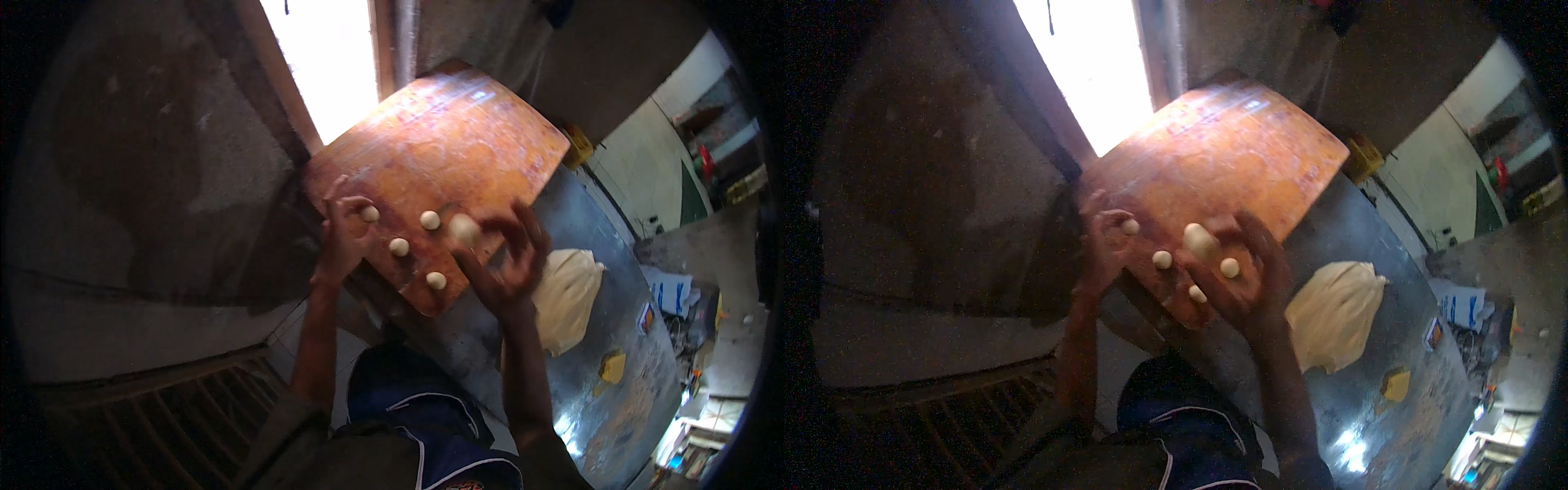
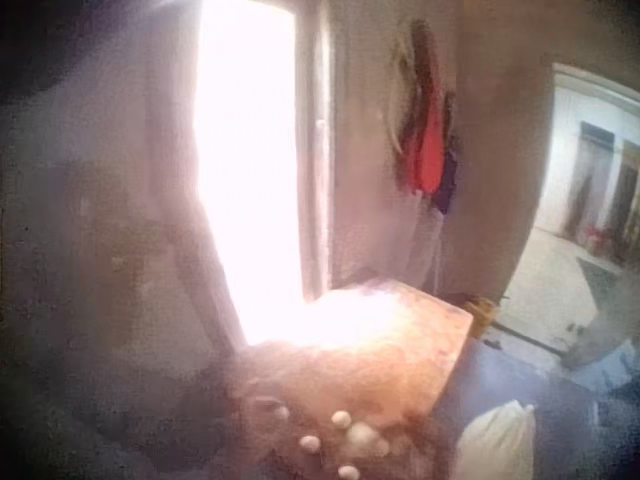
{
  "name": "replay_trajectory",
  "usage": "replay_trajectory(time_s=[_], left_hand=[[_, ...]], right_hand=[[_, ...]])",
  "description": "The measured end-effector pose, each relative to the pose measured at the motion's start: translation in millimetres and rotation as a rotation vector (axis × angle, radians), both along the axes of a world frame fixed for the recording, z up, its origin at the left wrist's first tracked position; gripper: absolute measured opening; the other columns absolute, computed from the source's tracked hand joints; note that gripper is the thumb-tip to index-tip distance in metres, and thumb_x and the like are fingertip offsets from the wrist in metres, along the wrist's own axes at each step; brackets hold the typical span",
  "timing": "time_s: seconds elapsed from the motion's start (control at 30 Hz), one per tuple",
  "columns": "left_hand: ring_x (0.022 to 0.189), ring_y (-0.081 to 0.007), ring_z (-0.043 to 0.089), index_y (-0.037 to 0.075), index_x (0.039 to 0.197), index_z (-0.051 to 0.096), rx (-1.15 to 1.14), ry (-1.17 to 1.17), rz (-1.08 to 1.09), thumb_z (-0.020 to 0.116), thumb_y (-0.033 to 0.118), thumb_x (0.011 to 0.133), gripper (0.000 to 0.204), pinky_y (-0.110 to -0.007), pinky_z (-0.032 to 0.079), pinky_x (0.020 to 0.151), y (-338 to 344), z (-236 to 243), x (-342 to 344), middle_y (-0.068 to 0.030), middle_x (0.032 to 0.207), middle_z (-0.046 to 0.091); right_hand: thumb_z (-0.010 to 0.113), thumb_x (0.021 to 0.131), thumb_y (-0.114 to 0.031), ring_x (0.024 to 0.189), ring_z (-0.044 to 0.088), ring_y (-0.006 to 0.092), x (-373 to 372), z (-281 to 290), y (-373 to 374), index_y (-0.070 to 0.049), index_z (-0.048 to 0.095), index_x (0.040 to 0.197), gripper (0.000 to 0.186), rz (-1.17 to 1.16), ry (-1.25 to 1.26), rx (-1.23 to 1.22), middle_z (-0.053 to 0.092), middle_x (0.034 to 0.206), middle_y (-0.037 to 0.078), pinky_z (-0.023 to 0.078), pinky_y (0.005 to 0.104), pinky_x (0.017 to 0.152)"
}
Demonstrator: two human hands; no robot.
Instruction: The person tears small pieces from a large dough mass on a metal table, rolls them into balls, and places them on a wooden board. The person then moves the board to a multi-tiered wooden rack and returns to continue shaping more dough balls.
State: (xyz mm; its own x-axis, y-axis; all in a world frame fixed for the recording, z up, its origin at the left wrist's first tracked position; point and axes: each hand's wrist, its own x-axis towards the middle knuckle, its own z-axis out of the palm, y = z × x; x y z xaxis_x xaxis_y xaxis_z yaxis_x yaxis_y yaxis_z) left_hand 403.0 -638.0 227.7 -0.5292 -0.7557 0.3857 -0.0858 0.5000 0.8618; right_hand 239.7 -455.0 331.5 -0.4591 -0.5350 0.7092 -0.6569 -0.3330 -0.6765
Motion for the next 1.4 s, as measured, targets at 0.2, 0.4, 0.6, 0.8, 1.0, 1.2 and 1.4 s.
replay_trajectory(time_s=[0.2,0.4,0.6,0.8,1.0,1.2,1.4], left_hand=[[0.136,-0.0371,0.049,0.005,0.147,0.034,-0.178,-0.045,-0.027,0.076,0.002,0.079,0.080,-0.047,0.041,0.113,1,-29,-22,-0.0182,0.143,0.052],[0.129,-0.0385,0.049,-0.001,0.129,0.048,0.476,-0.041,-0.448,0.074,0.002,0.080,0.056,-0.049,0.043,0.106,163,-11,3,-0.0246,0.128,0.054],[0.106,-0.0413,0.054,-0.003,0.123,0.051,0.079,-0.475,-0.837,0.077,0.008,0.080,0.052,-0.047,0.048,0.090,320,-47,-48,-0.0250,0.114,0.052],[0.100,-0.0406,0.057,-0.005,0.123,0.051,-0.029,-0.345,-0.708,0.075,0.004,0.077,0.052,-0.047,0.050,0.086,341,-78,-80,-0.0230,0.109,0.056],[0.106,-0.0371,0.067,-0.008,0.132,0.056,0.045,-0.473,-0.874,0.068,0.002,0.089,0.046,-0.042,0.055,0.088,329,9,-31,-0.0243,0.117,0.065],[0.087,-0.0282,0.069,-0.006,0.132,0.059,1.185,-0.605,-0.657,0.057,0.030,0.104,0.045,-0.037,0.054,0.089,323,-28,-30,-0.0128,0.099,0.072],[0.066,-0.0148,0.054,0.007,0.095,0.061,2.081,-0.280,-0.746,0.055,0.036,0.103,0.031,-0.027,0.049,0.075,354,-86,-84,0.0007,0.074,0.054]], right_hand=[[0.085,0.083,-0.035,0.123,0.056,0.0345,-23,-103,-111,0.002,0.038,0.147,0.088,-0.182,0.155,0.858,0.059,0.136,0.021,0.041,0.0494,0.106],[0.072,0.094,-0.028,0.102,0.056,0.0296,6,-119,141,0.000,0.048,0.139,0.058,-0.645,0.052,0.657,0.060,0.112,0.012,0.042,0.0455,0.096],[0.068,0.097,-0.019,0.089,0.053,0.0193,38,-120,363,-0.001,0.053,0.131,0.042,-1.183,-0.340,0.796,0.058,0.101,0.009,0.046,0.0376,0.084],[0.051,0.107,-0.040,0.101,0.056,0.0168,97,-134,321,0.001,0.060,0.125,0.045,-0.881,-1.018,0.514,0.061,0.108,0.005,0.046,0.0365,0.094],[0.054,0.107,-0.037,0.085,0.061,0.0126,66,-139,265,0.001,0.065,0.111,0.039,-0.301,-1.793,0.232,0.066,0.097,0.003,0.051,0.0305,0.077],[0.056,0.104,-0.025,0.071,0.065,0.0250,83,-163,287,0.000,0.063,0.107,0.026,-0.412,-0.762,0.780,0.064,0.076,0.011,0.054,0.0384,0.070],[0.060,0.099,-0.014,0.077,0.065,0.0302,127,-119,336,-0.003,0.061,0.103,0.012,-0.315,-0.058,0.951,0.062,0.081,0.016,0.053,0.0411,0.072]])
